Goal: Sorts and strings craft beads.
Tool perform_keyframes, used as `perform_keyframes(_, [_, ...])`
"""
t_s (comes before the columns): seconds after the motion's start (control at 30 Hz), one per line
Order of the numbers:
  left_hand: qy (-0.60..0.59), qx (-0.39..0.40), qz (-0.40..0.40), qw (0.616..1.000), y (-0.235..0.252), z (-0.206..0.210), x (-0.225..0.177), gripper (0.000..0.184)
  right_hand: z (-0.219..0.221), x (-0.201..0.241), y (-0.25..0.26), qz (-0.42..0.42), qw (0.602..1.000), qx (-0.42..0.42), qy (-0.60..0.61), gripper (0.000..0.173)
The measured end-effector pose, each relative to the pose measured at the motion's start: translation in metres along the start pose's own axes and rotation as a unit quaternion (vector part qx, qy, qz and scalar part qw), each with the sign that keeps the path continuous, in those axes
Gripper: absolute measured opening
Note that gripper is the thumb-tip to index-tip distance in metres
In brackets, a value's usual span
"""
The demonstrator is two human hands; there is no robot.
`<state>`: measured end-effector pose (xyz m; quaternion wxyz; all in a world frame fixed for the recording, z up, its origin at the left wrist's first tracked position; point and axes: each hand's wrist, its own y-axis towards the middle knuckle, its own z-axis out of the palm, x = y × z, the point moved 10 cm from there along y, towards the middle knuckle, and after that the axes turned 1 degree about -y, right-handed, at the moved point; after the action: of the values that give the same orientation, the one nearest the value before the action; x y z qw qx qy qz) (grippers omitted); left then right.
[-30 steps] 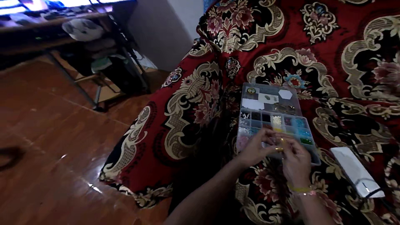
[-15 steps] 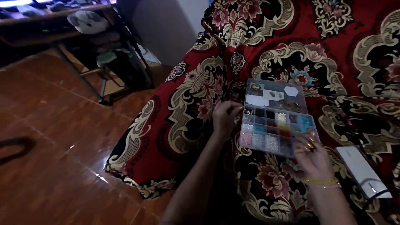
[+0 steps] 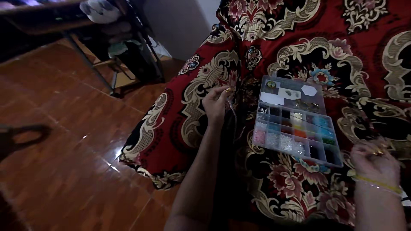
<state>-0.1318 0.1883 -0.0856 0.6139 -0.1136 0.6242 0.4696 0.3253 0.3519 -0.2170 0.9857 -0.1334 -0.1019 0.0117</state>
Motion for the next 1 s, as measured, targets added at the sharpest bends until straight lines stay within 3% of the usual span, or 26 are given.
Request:
perform_keyframes(0.1, [-0.046,0.085,0.023,0.995,-0.006,0.020,-0.004,0.014,0.000,0.014,0.001,-0.033,0.999,-0.011,0.004,0.041])
perform_keyframes(0.23, [-0.168,0.175,-0.066,0.968,-0.014,0.039,0.005,0.020,0.003,0.016,-0.001,-0.037,0.999,-0.004,0.015,0.042])
perform_keyframes(0.3, [-0.238,0.276,-0.105,0.925,-0.023,0.049,0.003,0.021,0.003,0.014,-0.001,-0.030,0.999,0.000,0.021,0.043])
perform_keyframes(0.43, [-0.295,0.552,-0.106,0.773,-0.055,0.069,-0.018,0.027,0.004,0.013,-0.002,-0.023,0.999,-0.002,0.031,0.042])
perform_keyframes(0.47, [-0.251,0.564,-0.126,0.776,-0.059,0.070,-0.012,0.024,0.004,0.013,-0.002,-0.025,0.999,-0.001,0.028,0.042])
perform_keyframes(0.57, [-0.041,0.522,-0.182,0.832,-0.056,0.068,0.017,0.017,0.011,0.010,-0.003,-0.017,0.999,0.029,0.039,0.042])
perform_keyframes(0.67, [0.139,0.543,-0.189,0.806,-0.060,0.068,0.035,0.017,0.019,0.006,-0.004,0.000,0.996,0.069,0.054,0.045])
perform_keyframes(0.77, [0.199,0.534,-0.167,0.804,-0.057,0.068,0.043,0.021,0.022,0.007,-0.005,0.005,0.993,0.092,0.070,0.045])
perform_keyframes(0.83, [0.234,0.489,-0.172,0.823,-0.048,0.061,0.047,0.022,0.021,0.011,-0.004,0.005,0.992,0.093,0.090,0.044])
perform_keyframes(1.0, [0.141,0.303,-0.196,0.922,-0.022,0.035,0.043,0.021,0.011,0.026,0.000,-0.026,0.993,0.065,0.096,0.042])
